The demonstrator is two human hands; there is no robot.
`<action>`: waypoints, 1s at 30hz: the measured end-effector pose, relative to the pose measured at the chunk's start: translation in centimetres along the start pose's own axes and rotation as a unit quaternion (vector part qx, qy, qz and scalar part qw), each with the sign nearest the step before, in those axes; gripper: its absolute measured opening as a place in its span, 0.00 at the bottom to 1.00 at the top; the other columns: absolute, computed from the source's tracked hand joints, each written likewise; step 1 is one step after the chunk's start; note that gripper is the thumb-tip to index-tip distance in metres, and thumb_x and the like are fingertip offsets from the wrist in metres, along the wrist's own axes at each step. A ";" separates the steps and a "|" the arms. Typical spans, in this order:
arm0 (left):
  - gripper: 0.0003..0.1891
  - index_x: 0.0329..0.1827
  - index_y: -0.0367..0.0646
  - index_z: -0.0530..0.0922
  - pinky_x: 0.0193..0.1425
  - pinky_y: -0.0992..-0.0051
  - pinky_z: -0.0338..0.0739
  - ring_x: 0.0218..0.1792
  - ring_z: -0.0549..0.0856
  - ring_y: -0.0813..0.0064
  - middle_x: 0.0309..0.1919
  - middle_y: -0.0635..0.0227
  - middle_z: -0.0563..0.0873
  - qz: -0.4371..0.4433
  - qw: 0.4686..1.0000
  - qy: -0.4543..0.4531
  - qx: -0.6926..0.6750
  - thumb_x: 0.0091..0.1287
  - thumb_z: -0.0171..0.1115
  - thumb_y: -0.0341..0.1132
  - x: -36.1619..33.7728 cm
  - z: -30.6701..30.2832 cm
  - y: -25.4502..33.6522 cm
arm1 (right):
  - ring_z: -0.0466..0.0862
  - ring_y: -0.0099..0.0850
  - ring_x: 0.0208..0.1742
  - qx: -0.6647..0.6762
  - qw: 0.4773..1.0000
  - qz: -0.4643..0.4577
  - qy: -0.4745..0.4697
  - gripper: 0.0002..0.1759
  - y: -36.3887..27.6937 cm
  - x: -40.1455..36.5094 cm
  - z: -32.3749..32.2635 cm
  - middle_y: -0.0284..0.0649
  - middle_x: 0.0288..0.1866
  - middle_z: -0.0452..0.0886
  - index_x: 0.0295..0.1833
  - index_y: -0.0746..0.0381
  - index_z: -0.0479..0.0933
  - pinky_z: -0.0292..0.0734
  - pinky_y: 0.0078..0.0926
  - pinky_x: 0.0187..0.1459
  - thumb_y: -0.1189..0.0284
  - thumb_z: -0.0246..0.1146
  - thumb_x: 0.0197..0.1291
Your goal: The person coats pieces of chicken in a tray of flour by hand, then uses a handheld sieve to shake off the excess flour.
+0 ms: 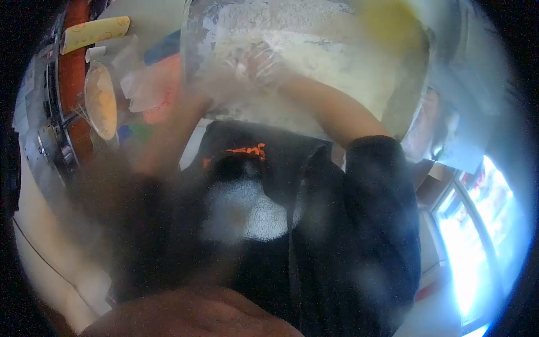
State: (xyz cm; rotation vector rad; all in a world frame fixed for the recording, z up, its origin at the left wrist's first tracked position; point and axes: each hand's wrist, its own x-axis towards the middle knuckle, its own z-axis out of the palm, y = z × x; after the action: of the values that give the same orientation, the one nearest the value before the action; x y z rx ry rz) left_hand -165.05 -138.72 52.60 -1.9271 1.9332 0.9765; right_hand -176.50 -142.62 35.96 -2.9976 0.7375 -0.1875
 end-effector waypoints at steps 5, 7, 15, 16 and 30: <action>0.38 0.67 0.42 0.69 0.65 0.63 0.70 0.61 0.76 0.55 0.60 0.51 0.77 0.121 0.985 0.009 -0.123 0.55 0.67 0.51 3.5 4.4 -6.8 | 0.84 0.43 0.49 0.379 0.869 0.250 -0.195 0.27 3.5 -0.7 -12.3 0.53 0.45 0.83 0.53 0.66 0.76 0.78 0.36 0.53 0.55 0.63 0.57; 0.32 0.65 0.46 0.72 0.62 0.63 0.72 0.58 0.78 0.56 0.60 0.53 0.77 0.034 0.964 -0.048 -0.260 0.59 0.65 0.49 2.1 2.5 -5.1 | 0.83 0.44 0.50 0.331 0.879 0.282 -0.194 0.28 3.9 -2.2 -13.8 0.53 0.47 0.82 0.54 0.65 0.75 0.78 0.35 0.52 0.54 0.64 0.56; 0.18 0.59 0.49 0.78 0.62 0.64 0.73 0.58 0.79 0.61 0.62 0.58 0.77 0.170 0.945 -0.088 0.266 0.68 0.55 0.40 0.2 -1.6 -0.8 | 0.79 0.33 0.57 0.365 0.890 0.202 -0.186 0.29 7.7 -5.8 -16.1 0.42 0.57 0.80 0.66 0.61 0.70 0.72 0.23 0.60 0.58 0.61 0.63; 0.18 0.60 0.51 0.79 0.63 0.66 0.72 0.59 0.78 0.63 0.63 0.60 0.77 0.194 0.942 -0.113 0.250 0.68 0.54 0.38 -0.1 -1.7 -0.9 | 0.77 0.29 0.60 0.556 0.809 0.166 -0.089 0.29 8.1 -6.9 -13.9 0.40 0.59 0.78 0.68 0.60 0.68 0.70 0.21 0.62 0.60 0.60 0.65; 0.18 0.57 0.40 0.78 0.62 0.76 0.72 0.56 0.80 0.69 0.60 0.61 0.79 0.127 0.961 0.142 -0.198 0.66 0.60 0.35 5.0 1.7 -10.1 | 0.64 0.55 0.72 -0.032 0.992 0.121 -0.020 0.41 -1.5 -2.4 -3.7 0.58 0.69 0.68 0.80 0.49 0.45 0.66 0.46 0.67 0.65 0.51 0.62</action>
State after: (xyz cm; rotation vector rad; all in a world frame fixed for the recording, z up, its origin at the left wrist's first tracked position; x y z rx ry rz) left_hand -156.37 -140.75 45.48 -2.1675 2.3389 1.3035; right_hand -178.39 -140.30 39.49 -2.9253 1.1137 -0.0930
